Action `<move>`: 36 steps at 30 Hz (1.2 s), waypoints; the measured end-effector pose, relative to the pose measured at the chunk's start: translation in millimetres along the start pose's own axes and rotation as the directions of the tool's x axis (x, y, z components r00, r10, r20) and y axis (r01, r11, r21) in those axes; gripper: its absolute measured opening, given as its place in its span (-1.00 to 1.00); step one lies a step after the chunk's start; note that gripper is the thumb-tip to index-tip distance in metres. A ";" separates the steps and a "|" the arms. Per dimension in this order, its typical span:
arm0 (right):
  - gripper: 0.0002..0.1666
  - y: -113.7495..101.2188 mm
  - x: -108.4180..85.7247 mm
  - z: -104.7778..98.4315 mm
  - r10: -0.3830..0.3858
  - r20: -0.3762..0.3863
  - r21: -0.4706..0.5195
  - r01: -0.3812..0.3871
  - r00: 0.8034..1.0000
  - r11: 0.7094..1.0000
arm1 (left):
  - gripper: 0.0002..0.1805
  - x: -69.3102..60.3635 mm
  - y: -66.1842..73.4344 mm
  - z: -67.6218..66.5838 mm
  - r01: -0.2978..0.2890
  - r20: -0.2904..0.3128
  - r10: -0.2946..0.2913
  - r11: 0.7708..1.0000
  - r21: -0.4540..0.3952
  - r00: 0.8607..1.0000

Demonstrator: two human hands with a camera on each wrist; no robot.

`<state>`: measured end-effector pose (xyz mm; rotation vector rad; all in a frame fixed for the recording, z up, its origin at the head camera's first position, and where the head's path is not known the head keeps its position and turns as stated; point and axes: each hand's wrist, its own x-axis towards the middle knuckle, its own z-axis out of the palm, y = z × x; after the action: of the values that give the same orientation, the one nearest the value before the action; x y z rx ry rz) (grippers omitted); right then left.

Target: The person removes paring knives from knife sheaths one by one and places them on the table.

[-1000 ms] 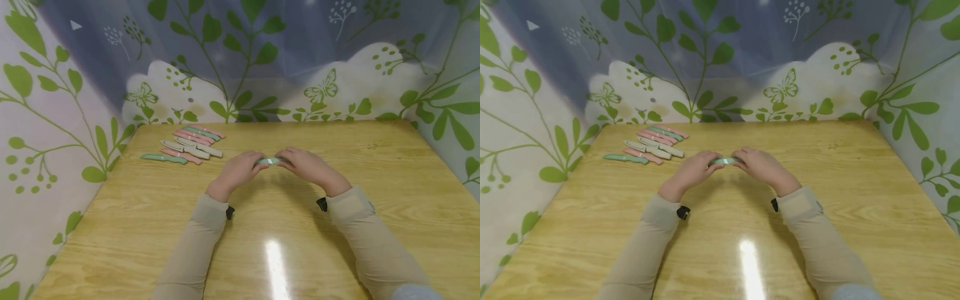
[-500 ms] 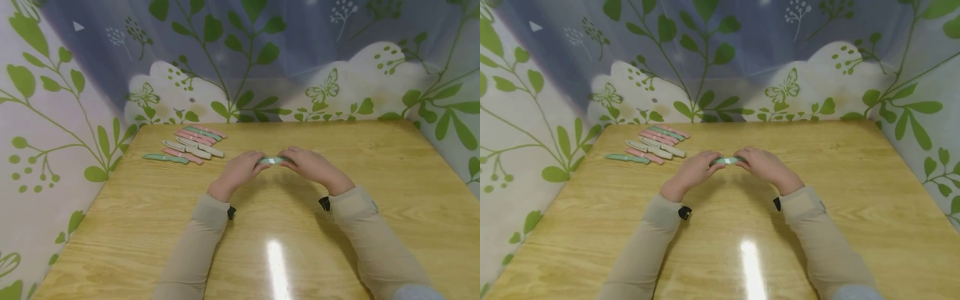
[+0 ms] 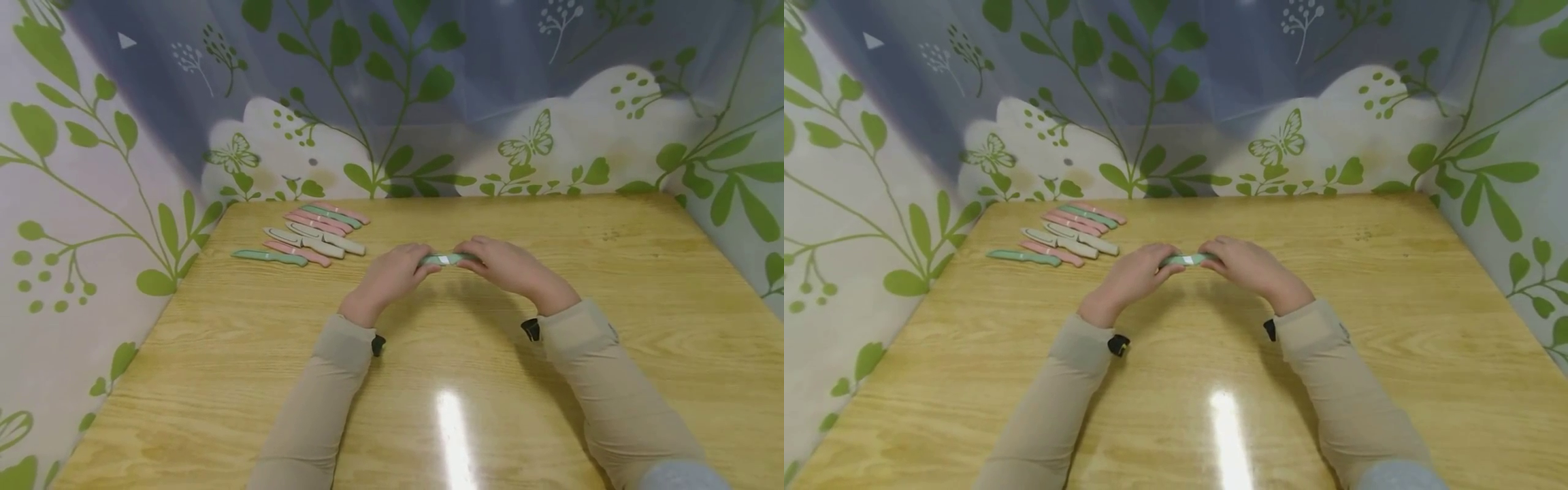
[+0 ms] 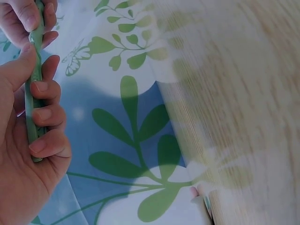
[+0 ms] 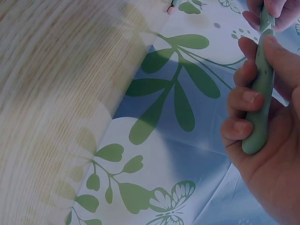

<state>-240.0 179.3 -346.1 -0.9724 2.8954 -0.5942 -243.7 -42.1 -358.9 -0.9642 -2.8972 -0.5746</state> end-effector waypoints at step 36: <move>-0.68 7.3 -2.5 -1.0 0.004 0.019 0.026 -0.005 1.000 1.000 | -0.67 2.8 -5.4 2.9 0.017 0.036 -0.015 0.997 -0.077 0.999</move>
<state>-242.3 186.4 -348.1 -0.9629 2.8651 -0.6181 -248.9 -43.4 -363.0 -0.9708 -2.9367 -0.6817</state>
